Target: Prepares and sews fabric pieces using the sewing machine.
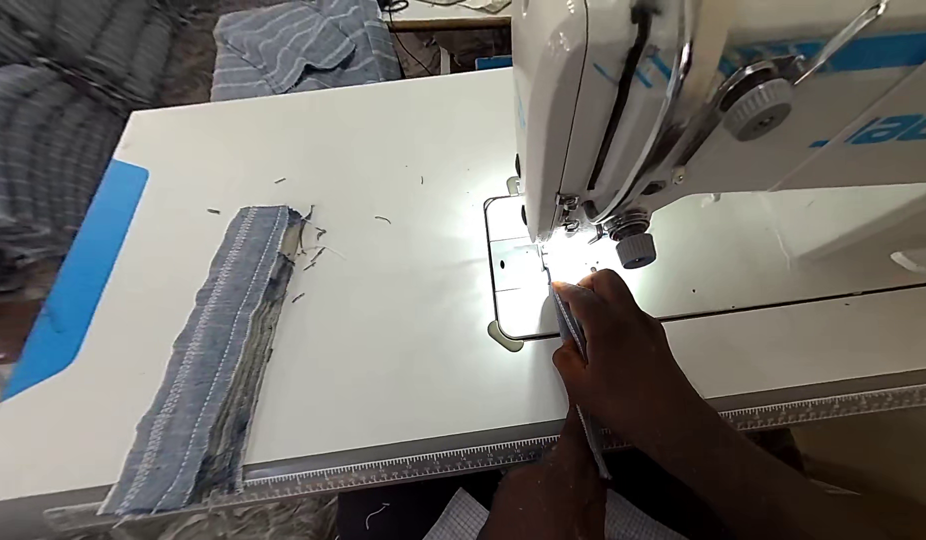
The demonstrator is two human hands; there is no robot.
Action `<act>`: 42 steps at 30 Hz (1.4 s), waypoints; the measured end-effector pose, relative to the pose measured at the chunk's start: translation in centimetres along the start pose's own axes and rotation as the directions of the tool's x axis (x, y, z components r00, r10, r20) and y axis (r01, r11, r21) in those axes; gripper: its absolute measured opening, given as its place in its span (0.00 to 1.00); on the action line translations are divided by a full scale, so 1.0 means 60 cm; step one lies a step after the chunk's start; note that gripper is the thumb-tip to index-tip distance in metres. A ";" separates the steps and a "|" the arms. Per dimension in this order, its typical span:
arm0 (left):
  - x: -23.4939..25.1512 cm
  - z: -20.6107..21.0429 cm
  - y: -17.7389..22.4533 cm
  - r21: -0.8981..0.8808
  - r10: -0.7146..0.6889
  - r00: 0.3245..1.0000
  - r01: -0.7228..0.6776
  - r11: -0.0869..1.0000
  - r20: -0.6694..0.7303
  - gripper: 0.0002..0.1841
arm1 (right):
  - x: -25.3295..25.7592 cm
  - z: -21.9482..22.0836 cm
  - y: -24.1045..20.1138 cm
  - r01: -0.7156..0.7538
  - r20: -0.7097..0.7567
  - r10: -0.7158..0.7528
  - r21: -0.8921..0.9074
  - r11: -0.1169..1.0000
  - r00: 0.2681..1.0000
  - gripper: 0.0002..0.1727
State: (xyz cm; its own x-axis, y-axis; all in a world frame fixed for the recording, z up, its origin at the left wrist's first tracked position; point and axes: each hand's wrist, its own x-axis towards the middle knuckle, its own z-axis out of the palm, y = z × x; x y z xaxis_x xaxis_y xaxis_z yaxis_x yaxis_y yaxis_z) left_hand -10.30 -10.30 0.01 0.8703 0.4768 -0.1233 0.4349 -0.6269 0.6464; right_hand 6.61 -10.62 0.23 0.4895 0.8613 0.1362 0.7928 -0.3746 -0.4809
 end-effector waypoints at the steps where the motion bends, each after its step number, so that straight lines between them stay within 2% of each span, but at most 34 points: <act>1: 0.006 -0.009 0.005 0.089 0.014 1.000 -0.014 0.996 0.003 0.25 | 0.000 0.000 0.002 0.005 -0.008 -0.005 0.012 1.000 1.000 0.31; 4: 0.029 -0.027 0.014 0.276 0.017 0.999 -0.027 0.961 0.039 0.19 | 0.005 -0.001 0.007 0.018 -0.018 -0.017 0.039 0.999 1.000 0.28; 7: 0.064 -0.065 0.032 0.309 -0.132 0.957 0.047 0.950 0.258 0.17 | 0.020 -0.005 0.012 0.007 0.002 -0.007 0.066 0.998 1.000 0.25; 11: 0.100 -0.047 0.006 0.402 -0.113 0.986 0.053 0.914 0.126 0.06 | 0.053 -0.005 0.012 -0.052 0.028 0.051 0.029 0.998 0.998 0.21; 13: 0.106 -0.052 0.004 0.407 -0.114 0.984 0.050 0.912 0.134 0.07 | 0.060 -0.003 0.010 -0.070 0.017 0.069 0.034 0.997 0.997 0.19; 15: 0.092 -0.061 -0.010 0.372 -0.019 0.995 -0.018 0.928 0.096 0.12 | 0.047 -0.002 0.012 -0.044 -0.010 0.044 0.036 0.998 0.999 0.17; 17: 0.076 -0.073 -0.040 0.312 0.133 0.984 -0.090 0.946 -0.117 0.18 | 0.021 -0.005 0.023 -0.012 -0.036 0.015 0.078 0.997 0.999 0.16; 19: 0.082 -0.091 -0.065 0.173 0.099 0.966 -0.057 0.983 -0.239 0.16 | -0.009 -0.014 0.033 -0.046 -0.023 0.052 0.185 0.982 0.998 0.14; 20: 0.092 -0.099 -0.070 0.001 0.001 0.976 0.000 1.000 -0.220 0.15 | -0.023 -0.020 0.036 -0.079 -0.002 0.083 0.280 0.957 0.997 0.12; 21: 0.104 -0.105 -0.065 -0.238 -0.115 0.985 0.082 0.968 -0.129 0.15 | -0.035 -0.025 0.039 -0.109 0.024 0.109 0.382 0.918 0.994 0.11; 22: 0.118 -0.107 -0.056 -0.477 -0.207 0.978 0.179 0.860 -0.006 0.16 | -0.046 -0.030 0.040 -0.136 0.040 0.133 0.472 0.871 0.990 0.10; 23: 0.129 -0.105 -0.047 -0.636 -0.247 0.965 0.248 0.731 0.093 0.17 | -0.054 -0.034 0.041 -0.154 0.046 0.153 0.537 0.829 0.987 0.11; 25: 0.139 -0.094 -0.032 -0.771 -0.257 0.948 0.303 0.560 0.186 0.16 | -0.068 -0.033 0.040 -0.148 0.017 0.179 0.640 0.754 0.984 0.15; 27: 0.136 -0.083 -0.027 -0.796 -0.279 0.939 0.324 0.511 0.203 0.15 | -0.077 -0.030 0.039 -0.113 -0.018 0.178 0.709 0.696 0.984 0.17; 28: 0.132 -0.080 -0.027 -0.800 -0.299 0.934 0.328 0.502 0.196 0.15 | -0.080 -0.029 0.040 -0.104 -0.023 0.177 0.733 0.673 0.984 0.14; 30: 0.125 -0.078 -0.027 -0.817 -0.352 0.920 0.333 0.471 0.173 0.15 | -0.085 -0.029 0.044 -0.099 0.003 0.156 0.784 0.613 0.988 0.09; 32: 0.120 -0.077 -0.023 -0.844 -0.391 0.905 0.336 0.419 0.166 0.14 | -0.091 -0.032 0.050 -0.115 0.054 0.129 0.840 0.530 0.990 0.11; 36: 0.103 -0.078 -0.019 -0.877 -0.366 0.898 0.365 0.313 0.243 0.14 | -0.091 -0.043 0.048 -0.245 0.155 0.221 0.849 0.469 0.963 0.12; 42: 0.095 -0.078 -0.019 -0.877 -0.359 0.898 0.372 0.305 0.256 0.24 | -0.082 -0.058 0.042 -0.398 0.282 0.331 0.841 0.365 0.900 0.24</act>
State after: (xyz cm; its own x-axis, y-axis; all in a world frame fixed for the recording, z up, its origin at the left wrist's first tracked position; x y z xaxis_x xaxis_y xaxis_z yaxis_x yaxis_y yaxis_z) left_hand -6.96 -3.98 2.08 0.6839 0.4956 -0.5354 0.2537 0.5265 0.8115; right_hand 7.48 -16.99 1.37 0.6009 0.7482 -0.2813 -0.2112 -0.1908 -0.9586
